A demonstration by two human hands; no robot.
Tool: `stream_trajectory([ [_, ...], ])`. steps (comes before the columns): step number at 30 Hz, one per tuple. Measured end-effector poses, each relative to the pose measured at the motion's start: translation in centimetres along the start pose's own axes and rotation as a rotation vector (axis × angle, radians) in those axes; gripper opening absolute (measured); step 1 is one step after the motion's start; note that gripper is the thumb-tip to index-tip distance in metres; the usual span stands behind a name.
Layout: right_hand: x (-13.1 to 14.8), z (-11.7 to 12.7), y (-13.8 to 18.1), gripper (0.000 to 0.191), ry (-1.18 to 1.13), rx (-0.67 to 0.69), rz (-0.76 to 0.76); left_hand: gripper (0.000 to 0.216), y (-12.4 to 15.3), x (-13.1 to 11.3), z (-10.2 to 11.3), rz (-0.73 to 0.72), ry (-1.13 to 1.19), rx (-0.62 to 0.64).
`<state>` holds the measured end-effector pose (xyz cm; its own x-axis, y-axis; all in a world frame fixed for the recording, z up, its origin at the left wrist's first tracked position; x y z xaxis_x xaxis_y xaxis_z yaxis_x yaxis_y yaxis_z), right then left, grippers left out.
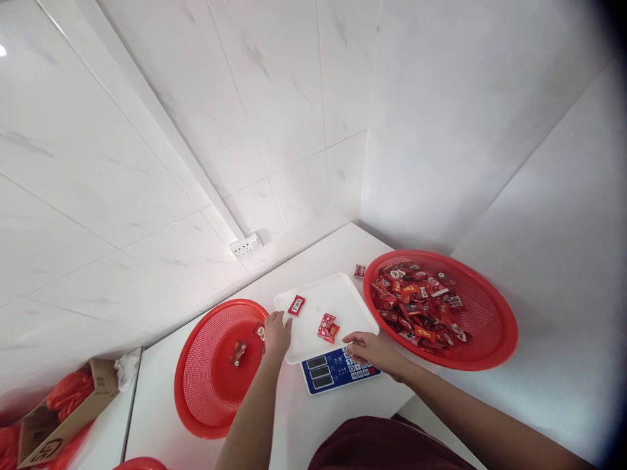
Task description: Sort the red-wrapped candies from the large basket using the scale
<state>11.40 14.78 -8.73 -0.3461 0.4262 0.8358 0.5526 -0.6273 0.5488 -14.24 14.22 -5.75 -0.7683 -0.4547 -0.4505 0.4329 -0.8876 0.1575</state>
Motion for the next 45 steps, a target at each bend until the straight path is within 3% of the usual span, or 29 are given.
stream_trajectory([
  [3,-1.0,0.4,0.1,0.022,-0.034,-0.011,0.002,0.032,-2.5,-2.3,-2.3,0.01,-0.013,0.028],
  [6,-2.0,1.4,0.3,0.021,-0.071,-0.05,0.015,0.024,-3.9,-2.8,-2.9,0.037,0.003,0.051],
  [11,-2.9,2.3,0.7,0.021,-0.094,-0.076,0.026,0.014,-3.6,-2.6,-3.7,0.069,0.146,0.161],
  [15,-2.2,1.6,0.7,0.031,-0.094,-0.066,0.007,0.012,-0.4,-4.0,-5.0,0.037,0.341,0.291],
  [18,-0.3,0.1,0.3,0.045,-0.09,-0.016,0.092,0.013,3.4,-6.0,-6.0,-0.04,0.476,0.43],
  [23,1.5,-1.8,-0.6,0.022,-0.005,0.021,0.17,0.021,8.6,-7.6,-6.2,-0.042,0.854,0.598],
  [31,3.0,-3.2,0.4,0.034,-0.133,0.14,0.134,0.036,10.5,-7.0,-4.1,0.033,1.101,0.587],
  [35,4.4,-2.8,1.3,0.032,-0.068,0.144,0.13,0.039,11.3,-7.9,-3.6,0.002,1.019,0.651],
  [39,5.7,-2.3,1.8,0.028,-0.001,0.153,0.175,0.042,11.4,-9.2,-2.7,-0.032,0.946,0.612],
  [45,6.9,-1.8,2.9,0.039,0.014,0.052,0.325,0.039,11.6,-11.0,-1.8,0.063,1.332,0.496],
])
Point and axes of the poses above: each hand's wrist, its own y-axis away from the middle knuckle, its own z-axis out of the back of the hand, x = y × z, the point moved 8 cm from there along -y, towards the middle knuckle, and after that the axes turned 4 degrees about x, right-handed, at the moved point
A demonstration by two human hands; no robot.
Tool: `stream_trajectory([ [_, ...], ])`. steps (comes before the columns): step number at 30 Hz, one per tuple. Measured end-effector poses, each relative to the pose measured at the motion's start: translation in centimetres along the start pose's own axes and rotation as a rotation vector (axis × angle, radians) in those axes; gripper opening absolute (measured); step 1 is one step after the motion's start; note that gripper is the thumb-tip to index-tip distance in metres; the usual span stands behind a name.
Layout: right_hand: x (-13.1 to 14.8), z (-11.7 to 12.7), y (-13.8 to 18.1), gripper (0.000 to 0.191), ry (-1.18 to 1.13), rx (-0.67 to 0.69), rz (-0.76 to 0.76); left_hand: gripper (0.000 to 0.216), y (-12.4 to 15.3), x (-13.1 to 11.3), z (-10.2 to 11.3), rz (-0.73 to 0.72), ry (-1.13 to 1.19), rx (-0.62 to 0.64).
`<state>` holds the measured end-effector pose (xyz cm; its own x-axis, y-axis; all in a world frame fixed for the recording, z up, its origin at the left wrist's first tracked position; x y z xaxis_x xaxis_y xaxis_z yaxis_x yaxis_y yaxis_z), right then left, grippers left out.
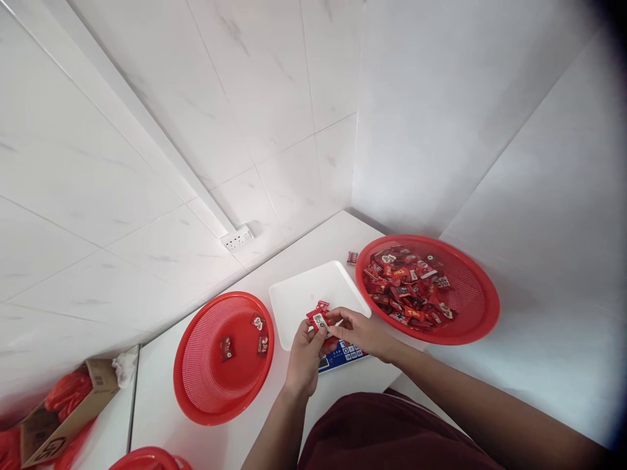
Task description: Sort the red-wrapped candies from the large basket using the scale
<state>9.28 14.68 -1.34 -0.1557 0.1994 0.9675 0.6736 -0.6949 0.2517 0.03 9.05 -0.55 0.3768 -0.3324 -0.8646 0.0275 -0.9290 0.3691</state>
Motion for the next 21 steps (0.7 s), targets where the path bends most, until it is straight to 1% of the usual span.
stream_trajectory([
  [1,0.2,0.0,0.2,0.041,0.04,-0.018,0.012,0.039,0.1,-0.2,-0.4,-0.016,0.052,0.006],
  [3,0.6,0.1,0.7,0.038,0.11,-0.044,0.03,0.038,0.3,-0.4,-1.2,-0.036,0.114,0.023],
  [5,1.0,0.3,1.0,0.032,0.139,-0.055,0.041,0.035,0.4,-0.4,-1.4,-0.033,0.102,0.008],
  [7,1.2,0.5,1.3,0.027,0.155,-0.053,0.031,0.03,0.4,-0.5,-1.0,-0.022,-0.006,-0.04],
  [10,1.2,0.7,1.5,0.019,0.193,-0.013,-0.007,0.03,0.3,-1.5,0.2,-0.048,-0.242,-0.117],
  [12,1.1,0.8,1.6,0.018,0.152,0.018,-0.033,0.03,0.2,-2.1,0.7,-0.05,-0.31,-0.122],
  [14,1.1,0.9,1.7,0.022,0.035,0.028,-0.058,0.03,0.1,-2.2,0.9,-0.026,-0.268,-0.101],
  [17,1.2,1.2,1.8,0.032,-0.142,0.012,-0.081,0.03,0.1,-2.0,0.5,-0.009,-0.1,-0.084],
  [19,1.5,1.5,1.8,0.034,-0.181,-0.013,-0.078,0.03,0.2,-1.7,0.1,-0.003,-0.006,-0.077],
  [21,1.8,1.7,1.9,0.032,-0.164,-0.029,-0.059,0.03,0.3,-1.5,-0.5,0.01,0.007,-0.056],
])
Point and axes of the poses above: each hand's wrist, its own y-axis away from the middle knuckle, its own z-axis out of the back of the hand, x = y × z, the point moved 8 cm from there along -y, towards the middle knuckle, and after that the axes turned 4 degrees about x, right-handed, at the moved point
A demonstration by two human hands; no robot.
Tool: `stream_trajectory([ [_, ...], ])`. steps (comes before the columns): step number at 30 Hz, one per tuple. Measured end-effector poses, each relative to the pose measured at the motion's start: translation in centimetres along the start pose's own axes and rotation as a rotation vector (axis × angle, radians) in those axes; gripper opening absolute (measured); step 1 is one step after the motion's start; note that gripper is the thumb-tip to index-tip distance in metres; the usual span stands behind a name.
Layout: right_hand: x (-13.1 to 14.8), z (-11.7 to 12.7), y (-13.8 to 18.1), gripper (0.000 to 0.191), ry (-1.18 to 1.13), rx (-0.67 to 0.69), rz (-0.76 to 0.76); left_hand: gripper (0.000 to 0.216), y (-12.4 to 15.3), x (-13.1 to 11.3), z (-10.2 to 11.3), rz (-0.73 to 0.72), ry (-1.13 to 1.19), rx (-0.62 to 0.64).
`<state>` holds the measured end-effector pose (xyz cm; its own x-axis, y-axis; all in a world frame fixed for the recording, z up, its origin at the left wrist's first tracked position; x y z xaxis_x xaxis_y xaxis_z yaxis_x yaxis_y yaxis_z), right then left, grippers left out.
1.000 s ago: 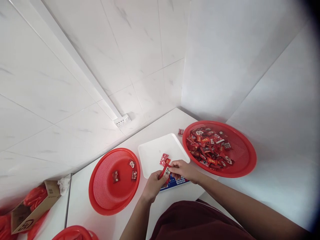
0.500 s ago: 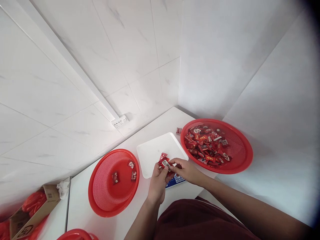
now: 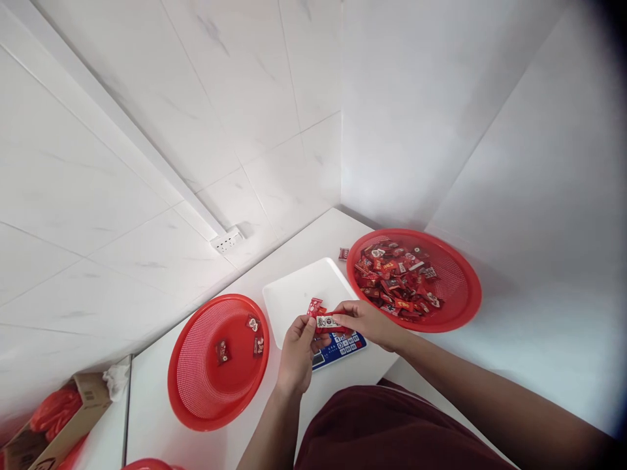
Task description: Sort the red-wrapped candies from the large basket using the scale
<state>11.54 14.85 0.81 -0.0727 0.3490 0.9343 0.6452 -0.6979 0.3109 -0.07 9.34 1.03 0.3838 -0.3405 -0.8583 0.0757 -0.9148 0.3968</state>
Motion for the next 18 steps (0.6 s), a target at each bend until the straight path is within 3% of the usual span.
stream_trajectory([
  [4,0.7,-0.1,0.3,0.026,0.042,0.003,0.038,0.029,0.0,-0.3,-0.7,-0.004,-0.093,0.031],
  [18,1.3,0.1,0.5,0.029,-0.066,0.027,0.043,0.028,-0.1,-0.9,-1.9,-0.013,0.028,0.032],
])
Point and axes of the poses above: each hand's wrist, its own y-axis away from the middle knuckle, its own z-axis out of the back of the hand, x = y × z, the point moved 8 cm from there along -y, towards the middle knuckle, and after that the axes turned 4 degrees about x, right-handed, at the moved point
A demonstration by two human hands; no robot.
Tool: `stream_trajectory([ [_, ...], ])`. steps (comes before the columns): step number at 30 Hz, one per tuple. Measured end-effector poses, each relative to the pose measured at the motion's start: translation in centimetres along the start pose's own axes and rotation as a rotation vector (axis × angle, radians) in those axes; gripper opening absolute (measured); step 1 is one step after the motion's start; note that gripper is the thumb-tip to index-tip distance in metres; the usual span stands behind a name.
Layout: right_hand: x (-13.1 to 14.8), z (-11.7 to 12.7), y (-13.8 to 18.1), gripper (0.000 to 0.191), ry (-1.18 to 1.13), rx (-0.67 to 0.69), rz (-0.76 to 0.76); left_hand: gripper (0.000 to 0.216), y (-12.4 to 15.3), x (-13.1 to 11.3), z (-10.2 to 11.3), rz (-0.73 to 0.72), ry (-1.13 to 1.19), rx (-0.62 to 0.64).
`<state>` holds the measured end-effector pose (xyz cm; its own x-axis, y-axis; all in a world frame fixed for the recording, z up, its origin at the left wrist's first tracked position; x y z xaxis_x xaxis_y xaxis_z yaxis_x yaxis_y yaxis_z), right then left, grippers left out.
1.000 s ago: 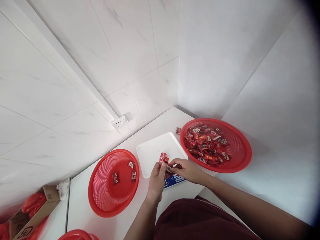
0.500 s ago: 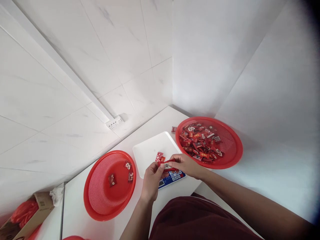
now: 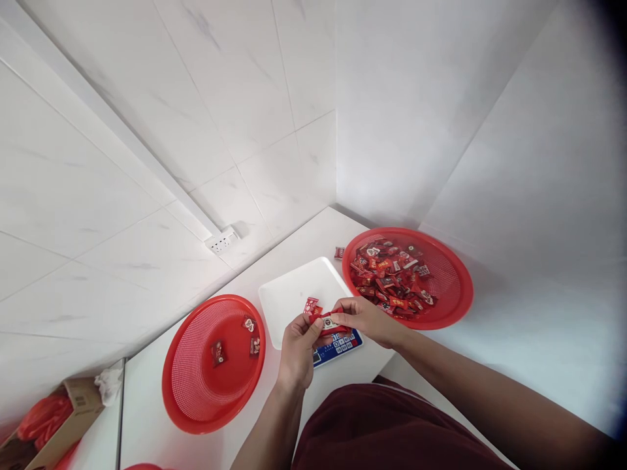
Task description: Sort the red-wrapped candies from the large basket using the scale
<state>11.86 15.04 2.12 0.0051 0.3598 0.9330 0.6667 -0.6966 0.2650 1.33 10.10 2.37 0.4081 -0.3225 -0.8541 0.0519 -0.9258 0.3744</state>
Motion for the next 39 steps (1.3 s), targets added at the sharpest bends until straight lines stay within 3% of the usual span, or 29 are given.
stream_trajectory([
  [3,-0.8,-0.1,-0.4,0.032,0.02,-0.011,-0.013,0.029,-0.4,0.5,0.3,0.006,-0.032,-0.003],
  [5,-1.7,-0.1,-0.7,0.036,0.059,-0.024,-0.03,0.029,-0.8,0.7,1.9,-0.01,-0.085,-0.052],
  [7,-2.9,0.4,-1.0,0.039,0.095,-0.043,-0.058,0.028,-1.0,0.4,5.2,-0.067,-0.172,-0.184],
  [9,-4.3,1.3,-1.1,0.04,0.116,-0.068,-0.099,0.027,-0.5,-0.5,10.1,-0.144,-0.314,-0.394],
  [12,-5.9,3.3,-0.7,0.037,0.153,-0.134,-0.165,0.027,1.3,-2.2,17.1,-0.175,-0.768,-0.712],
  [14,-6.5,4.6,-0.2,0.035,0.176,-0.176,-0.199,0.032,1.8,-2.6,19.5,-0.175,-1.038,-0.818],
  [15,-6.7,5.2,0.0,0.033,0.185,-0.197,-0.213,0.035,1.6,-2.5,19.7,-0.194,-1.143,-0.828],
  [17,-7.2,6.0,0.4,0.03,0.195,-0.229,-0.235,0.035,0.1,-1.5,17.8,-0.267,-1.276,-0.714],
  [20,-8.1,6.3,0.5,0.028,0.206,-0.238,-0.244,0.032,-3.9,1.8,11.3,-0.331,-1.314,-0.308],
  [22,-8.6,6.3,0.3,0.027,0.214,-0.237,-0.238,0.034,-6.4,3.9,7.4,-0.277,-1.331,-0.128],
  [24,-8.9,6.3,0.2,0.027,0.227,-0.244,-0.23,0.036,-8.4,5.3,5.1,-0.189,-1.322,-0.055],
  [26,-9.1,6.3,0.2,0.026,0.24,-0.247,-0.214,0.037,-9.8,5.8,4.3,-0.137,-1.297,-0.041],
  [29,-9.1,6.3,0.2,0.023,0.257,-0.233,-0.169,0.036,-10.8,5.5,4.8,-0.131,-1.237,-0.057],
  [35,-9.8,5.2,-0.5,0.027,0.232,-0.208,-0.199,0.035,-9.4,4.5,6.3,-0.109,-0.994,-0.159],
  [39,-8.4,2.7,-1.6,0.046,0.057,-0.155,-0.16,0.037,-6.9,4.3,4.1,-0.084,-0.415,-0.066],
])
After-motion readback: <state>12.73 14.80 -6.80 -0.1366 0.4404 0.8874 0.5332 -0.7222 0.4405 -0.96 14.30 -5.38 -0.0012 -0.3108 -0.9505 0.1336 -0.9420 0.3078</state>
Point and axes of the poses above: each hand's wrist, its own y-axis away from the middle knuckle, its own z-axis out of the back of the hand, x = y × z, the point moved 8 cm from there along -y, towards the middle knuckle, and after that the axes turned 4 degrees about x, right-handed, at the moved point
